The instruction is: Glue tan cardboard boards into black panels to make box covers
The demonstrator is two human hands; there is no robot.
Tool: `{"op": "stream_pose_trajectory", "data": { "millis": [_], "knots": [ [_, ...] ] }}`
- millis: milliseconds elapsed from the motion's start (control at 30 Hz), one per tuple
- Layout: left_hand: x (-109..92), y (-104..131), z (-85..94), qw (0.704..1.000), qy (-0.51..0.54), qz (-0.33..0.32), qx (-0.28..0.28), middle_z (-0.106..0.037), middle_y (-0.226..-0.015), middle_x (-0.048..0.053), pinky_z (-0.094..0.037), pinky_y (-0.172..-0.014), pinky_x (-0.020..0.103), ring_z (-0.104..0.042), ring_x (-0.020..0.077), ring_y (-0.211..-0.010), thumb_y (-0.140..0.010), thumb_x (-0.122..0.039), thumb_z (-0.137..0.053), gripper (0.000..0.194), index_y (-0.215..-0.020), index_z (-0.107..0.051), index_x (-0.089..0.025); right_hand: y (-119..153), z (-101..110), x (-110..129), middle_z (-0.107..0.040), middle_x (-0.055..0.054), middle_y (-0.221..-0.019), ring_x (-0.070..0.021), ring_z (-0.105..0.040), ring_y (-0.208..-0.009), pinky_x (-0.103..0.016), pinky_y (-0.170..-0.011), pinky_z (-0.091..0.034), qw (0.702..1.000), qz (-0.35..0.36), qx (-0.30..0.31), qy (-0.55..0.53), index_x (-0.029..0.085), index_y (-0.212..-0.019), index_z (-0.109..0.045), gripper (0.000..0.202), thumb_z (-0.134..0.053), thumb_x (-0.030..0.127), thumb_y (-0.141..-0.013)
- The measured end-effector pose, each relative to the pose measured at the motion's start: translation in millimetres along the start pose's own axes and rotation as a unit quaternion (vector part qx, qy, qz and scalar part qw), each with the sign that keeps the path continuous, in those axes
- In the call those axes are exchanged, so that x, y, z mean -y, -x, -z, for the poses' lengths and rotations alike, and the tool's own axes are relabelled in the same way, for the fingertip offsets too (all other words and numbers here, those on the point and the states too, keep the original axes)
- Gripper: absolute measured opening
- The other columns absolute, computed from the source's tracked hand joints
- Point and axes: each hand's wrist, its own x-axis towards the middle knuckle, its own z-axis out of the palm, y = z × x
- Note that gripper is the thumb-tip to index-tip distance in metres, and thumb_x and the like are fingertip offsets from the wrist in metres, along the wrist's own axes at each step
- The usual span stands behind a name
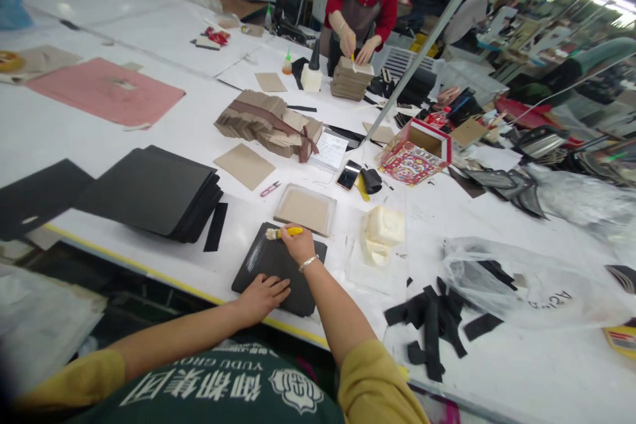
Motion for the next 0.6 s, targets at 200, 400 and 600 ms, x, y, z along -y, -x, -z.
{"op": "stream_pose_trajectory", "data": {
  "millis": [200,400,600],
  "knots": [
    [7.0,0.6,-0.1,1.000,0.010,-0.015,-0.002,-0.043,-0.132,0.006,-0.030,-0.079,0.037,-0.042,0.0210,-0.104,-0.085,-0.035,-0.044,0.038,-0.122,-0.045,-0.027,35.7,66.4,-40.5,-0.063,0.002,-0.062,-0.0119,-0.057,-0.058,-0.021,-0.058,-0.042,0.989,-0.106,-0.077,0.074,0.020,-0.068,-0.063,0.021,-0.049,0.035,-0.073],
    [9.3,-1.8,3.7,1.000,0.021,-0.015,0.005,-0.044,-0.132,0.004,-0.030,-0.080,0.035,-0.042,0.0214,-0.106,-0.081,-0.036,-0.050,0.039,-0.120,-0.047,-0.030,58.1,110.3,-48.2,-0.065,-0.001,-0.079,-0.0144,-0.059,-0.074,-0.024,-0.070,-0.042,0.988,-0.048,-0.099,0.111,0.021,-0.078,-0.064,0.020,-0.049,0.034,-0.078],
    [9.6,-5.7,6.4,0.999,0.036,-0.017,0.017,-0.044,-0.133,0.003,-0.031,-0.078,0.035,-0.043,0.0227,-0.105,-0.081,-0.034,-0.049,0.039,-0.120,-0.047,-0.031,115.8,98.8,-36.5,-0.062,-0.005,-0.078,-0.0160,-0.056,-0.073,-0.027,-0.074,-0.041,0.980,0.080,0.106,0.149,0.023,-0.094,-0.065,0.022,-0.051,0.035,-0.081]
  ]
}}
